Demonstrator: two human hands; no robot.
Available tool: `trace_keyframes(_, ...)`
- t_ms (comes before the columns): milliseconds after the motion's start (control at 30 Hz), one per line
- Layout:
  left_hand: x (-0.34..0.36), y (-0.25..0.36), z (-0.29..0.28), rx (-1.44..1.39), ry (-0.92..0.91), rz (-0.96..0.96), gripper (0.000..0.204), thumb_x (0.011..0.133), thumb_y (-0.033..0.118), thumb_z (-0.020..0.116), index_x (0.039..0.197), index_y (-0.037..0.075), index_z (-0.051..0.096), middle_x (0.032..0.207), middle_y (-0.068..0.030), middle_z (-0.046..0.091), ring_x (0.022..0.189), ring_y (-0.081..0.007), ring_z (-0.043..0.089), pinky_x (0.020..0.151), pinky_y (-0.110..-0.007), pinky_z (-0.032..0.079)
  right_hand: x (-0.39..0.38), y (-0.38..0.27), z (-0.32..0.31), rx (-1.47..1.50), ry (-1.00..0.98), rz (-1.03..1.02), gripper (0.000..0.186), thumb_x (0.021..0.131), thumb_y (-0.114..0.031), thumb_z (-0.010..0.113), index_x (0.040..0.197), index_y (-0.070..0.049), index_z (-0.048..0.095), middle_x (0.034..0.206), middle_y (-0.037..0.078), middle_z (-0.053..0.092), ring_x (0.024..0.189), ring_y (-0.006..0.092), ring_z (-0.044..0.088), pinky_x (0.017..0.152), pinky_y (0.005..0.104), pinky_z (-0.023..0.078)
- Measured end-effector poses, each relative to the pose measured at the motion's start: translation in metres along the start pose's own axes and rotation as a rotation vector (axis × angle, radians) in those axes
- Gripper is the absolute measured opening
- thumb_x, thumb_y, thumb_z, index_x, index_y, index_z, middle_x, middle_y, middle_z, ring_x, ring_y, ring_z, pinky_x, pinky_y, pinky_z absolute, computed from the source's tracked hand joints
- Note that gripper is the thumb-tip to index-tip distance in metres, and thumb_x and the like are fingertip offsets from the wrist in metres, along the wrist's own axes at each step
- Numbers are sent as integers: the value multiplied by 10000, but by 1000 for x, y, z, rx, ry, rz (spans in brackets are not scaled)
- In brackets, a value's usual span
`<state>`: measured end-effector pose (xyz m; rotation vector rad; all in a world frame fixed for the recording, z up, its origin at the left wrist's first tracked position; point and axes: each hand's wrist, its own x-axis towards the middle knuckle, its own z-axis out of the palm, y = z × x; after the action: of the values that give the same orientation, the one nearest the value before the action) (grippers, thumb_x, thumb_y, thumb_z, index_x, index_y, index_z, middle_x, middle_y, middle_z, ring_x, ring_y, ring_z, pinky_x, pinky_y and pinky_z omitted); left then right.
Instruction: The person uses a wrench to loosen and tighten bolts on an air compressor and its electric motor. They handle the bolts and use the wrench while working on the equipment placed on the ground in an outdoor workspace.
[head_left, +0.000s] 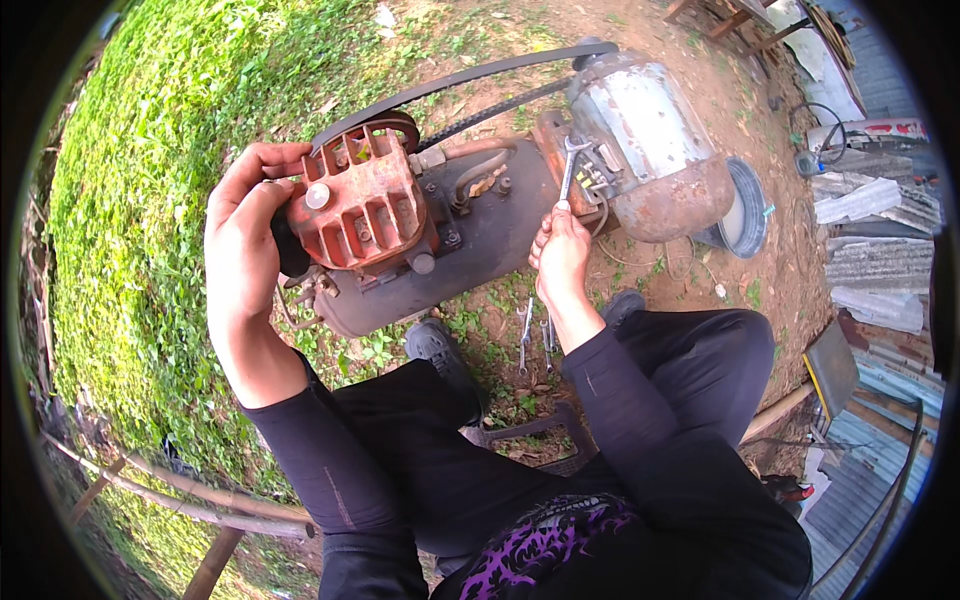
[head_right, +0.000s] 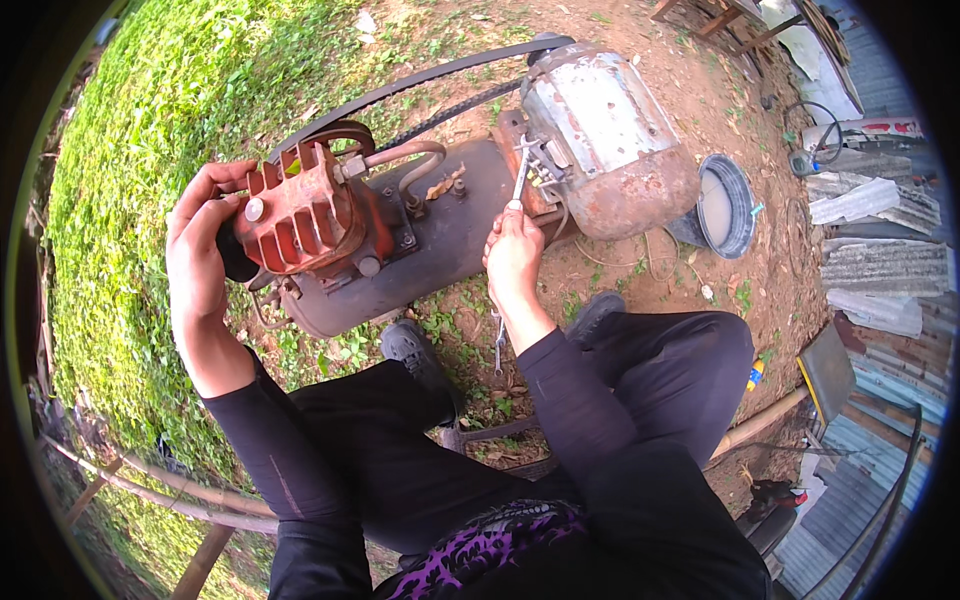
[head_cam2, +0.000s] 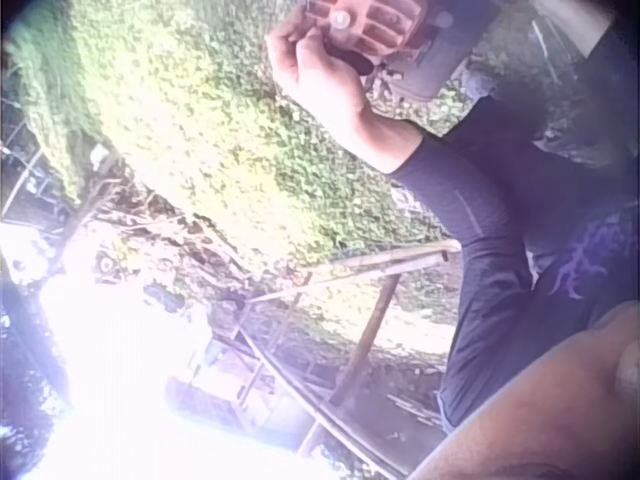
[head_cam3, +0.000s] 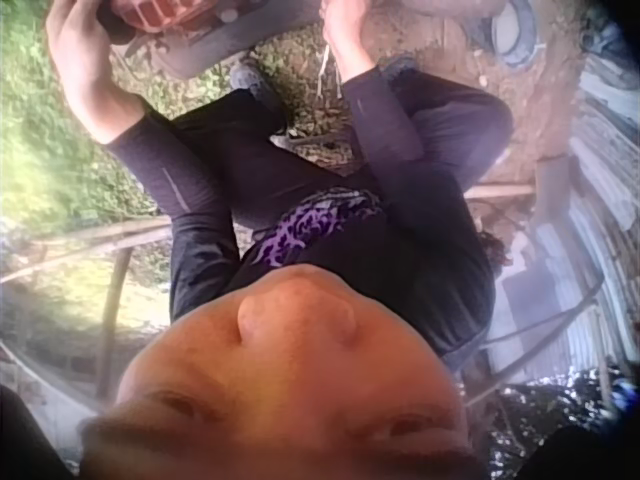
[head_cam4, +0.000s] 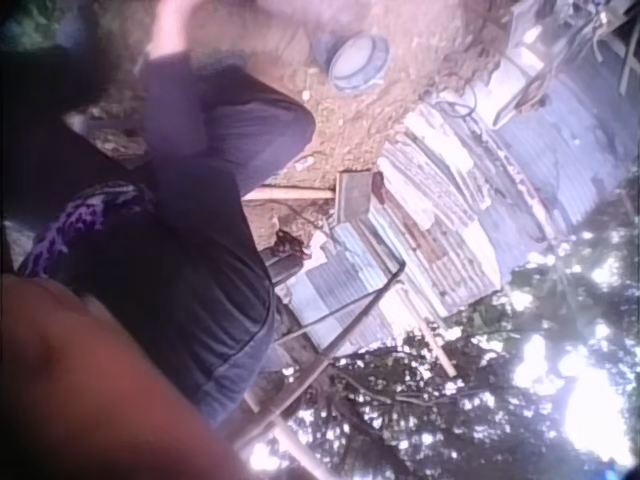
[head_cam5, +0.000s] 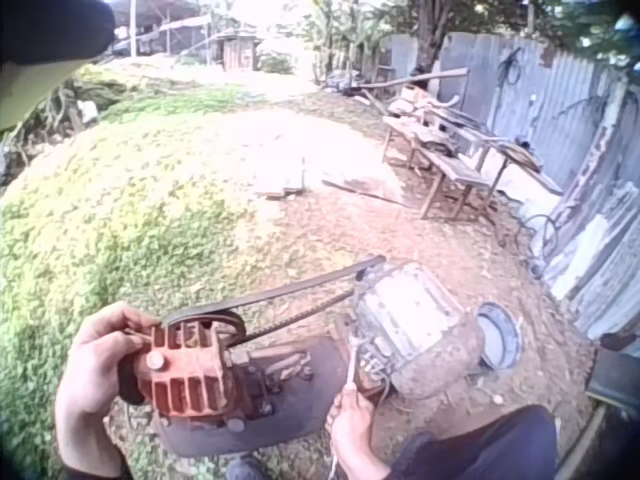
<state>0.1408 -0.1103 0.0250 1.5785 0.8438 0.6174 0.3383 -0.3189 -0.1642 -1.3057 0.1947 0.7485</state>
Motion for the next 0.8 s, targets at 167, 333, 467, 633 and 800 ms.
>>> trace_keyframes(167,0,-1,-2,-13,-7,-1,305,909,48,451,1130,-37,644,1038,-79,669,920,-113,606,862,-244,469,-5,3,7,-40,-15,21,402,1090,-386,429,778,-134,450,561,-57,351,416,62,280,388,247,232)
trace_keyframes(333,1,-1,0,-36,-2,-29,301,908,44,450,1124,-40,642,1043,-82,668,920,-115,608,861,-247,472,-3,8,10,5,21,-23,400,1088,-389,435,783,-131,450,560,-57,349,415,61,280,386,249,232)
trace_keyframes(467,0,-1,-1,-42,3,-26,297,907,43,451,1120,-41,642,1040,-85,669,928,-117,608,869,-249,472,-3,6,17,15,43,-15,400,1087,-392,439,784,-131,453,556,-57,352,412,59,281,381,250,236)
trace_keyframes(633,1,-2,-2,-22,-8,-19,305,903,48,454,1128,-40,640,1044,-86,668,940,-123,606,889,-254,466,0,10,25,-29,-2,-2,405,1084,-388,446,775,-126,467,555,-50,385,411,61,321,380,247,261)
trace_keyframes(800,1,-3,0,-35,5,-25,310,903,53,447,1127,-39,639,1046,-84,664,945,-125,600,897,-257,462,5,16,27,4,-9,-47,382,1085,-360,435,781,-131,457,550,-58,360,401,63,291,370,254,236)
